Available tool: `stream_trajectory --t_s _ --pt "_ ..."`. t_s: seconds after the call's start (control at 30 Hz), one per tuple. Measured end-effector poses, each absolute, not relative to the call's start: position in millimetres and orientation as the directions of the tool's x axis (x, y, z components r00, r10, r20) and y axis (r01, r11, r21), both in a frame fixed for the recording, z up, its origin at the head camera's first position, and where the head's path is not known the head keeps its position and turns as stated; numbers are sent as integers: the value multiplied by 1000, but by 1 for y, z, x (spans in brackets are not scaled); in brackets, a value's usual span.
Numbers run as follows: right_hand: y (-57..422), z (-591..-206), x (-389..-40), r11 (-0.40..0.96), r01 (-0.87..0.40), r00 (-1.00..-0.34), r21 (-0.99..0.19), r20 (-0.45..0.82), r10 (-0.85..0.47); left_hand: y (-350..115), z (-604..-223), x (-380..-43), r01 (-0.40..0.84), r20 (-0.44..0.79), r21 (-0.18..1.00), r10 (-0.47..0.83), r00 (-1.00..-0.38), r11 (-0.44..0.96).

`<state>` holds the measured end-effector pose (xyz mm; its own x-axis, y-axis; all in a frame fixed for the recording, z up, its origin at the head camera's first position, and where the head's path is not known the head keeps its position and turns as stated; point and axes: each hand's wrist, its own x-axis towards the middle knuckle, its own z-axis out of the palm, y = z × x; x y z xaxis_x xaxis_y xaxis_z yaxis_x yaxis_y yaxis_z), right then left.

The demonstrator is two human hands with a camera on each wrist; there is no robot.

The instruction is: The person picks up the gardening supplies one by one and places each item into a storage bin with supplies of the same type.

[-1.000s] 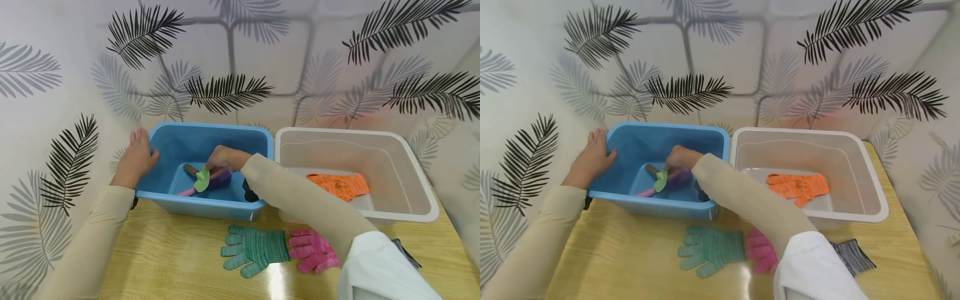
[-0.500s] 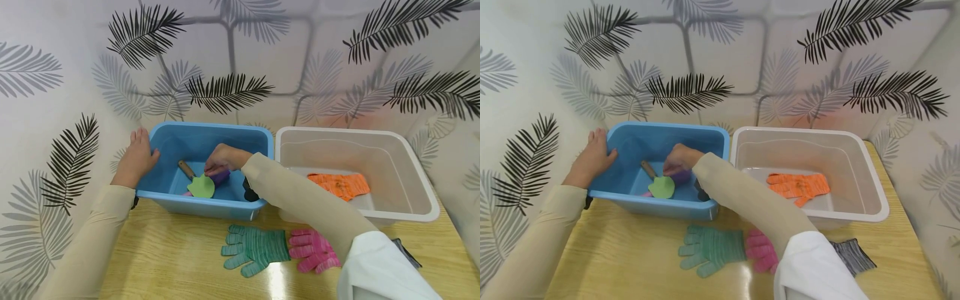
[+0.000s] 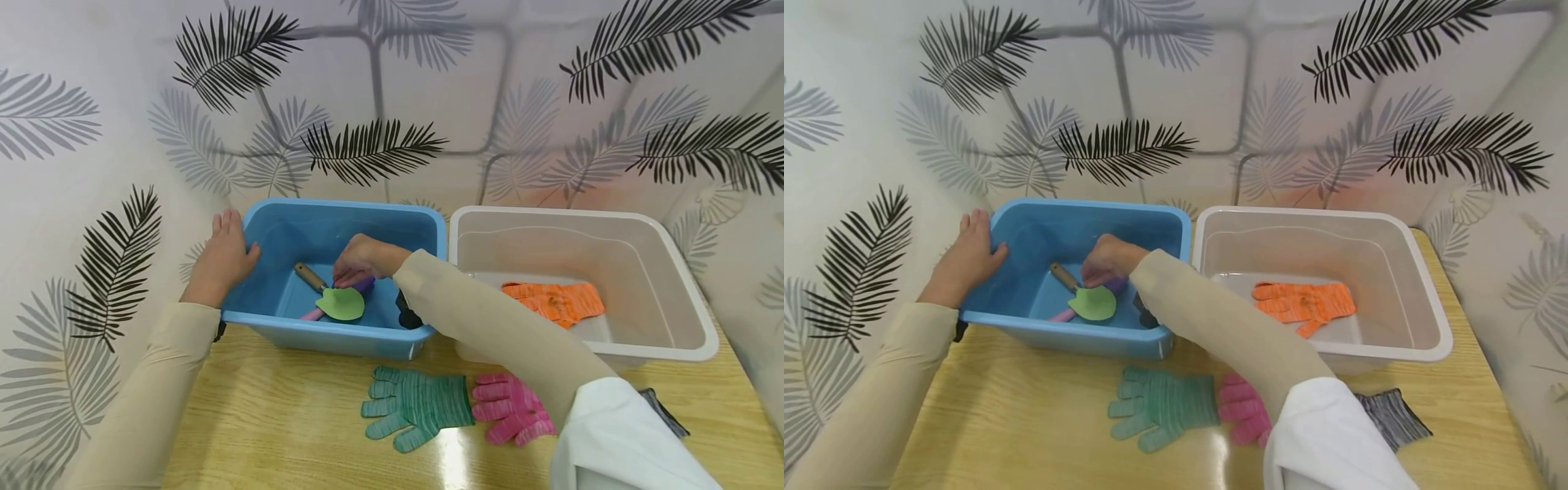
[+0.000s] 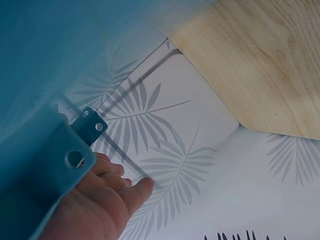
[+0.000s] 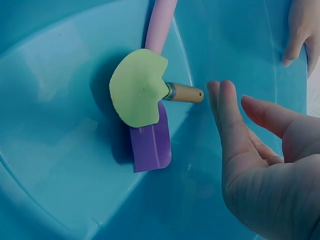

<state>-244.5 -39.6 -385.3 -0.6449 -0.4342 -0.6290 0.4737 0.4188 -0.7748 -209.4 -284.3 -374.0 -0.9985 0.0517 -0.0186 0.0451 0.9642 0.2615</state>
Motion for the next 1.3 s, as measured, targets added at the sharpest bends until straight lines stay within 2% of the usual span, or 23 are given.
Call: stream_trajectory --t_s 0.33,0.43,0.6,0.77,0.9,1.1,1.3 --pt "-29 -380 -242 438 392 -661 -809 -579 -478 -276 -373 -213 61 -7 259 65 -998 964" --pt "-28 -379 -245 368 385 -659 -846 -531 -533 -274 -372 -214 67 -7 263 72 -997 963" --pt "-27 -377 -248 191 454 -660 -870 -472 -585 -273 -376 -214 71 -20 265 80 -997 961" --pt "-21 -371 -245 175 436 -664 -883 -447 -600 -272 -382 -215 73 -21 260 81 -996 963" --pt "-6 -345 -237 185 346 -678 -920 -381 -629 -270 -385 -217 75 -24 270 84 -996 960" --pt "41 -287 -229 226 128 -697 -966 -250 -672 -274 -378 -213 71 -26 300 82 -996 951" --pt "96 -248 -216 382 -90 -775 -920 -176 -607 -281 -372 -206 70 -21 314 80 -997 947"
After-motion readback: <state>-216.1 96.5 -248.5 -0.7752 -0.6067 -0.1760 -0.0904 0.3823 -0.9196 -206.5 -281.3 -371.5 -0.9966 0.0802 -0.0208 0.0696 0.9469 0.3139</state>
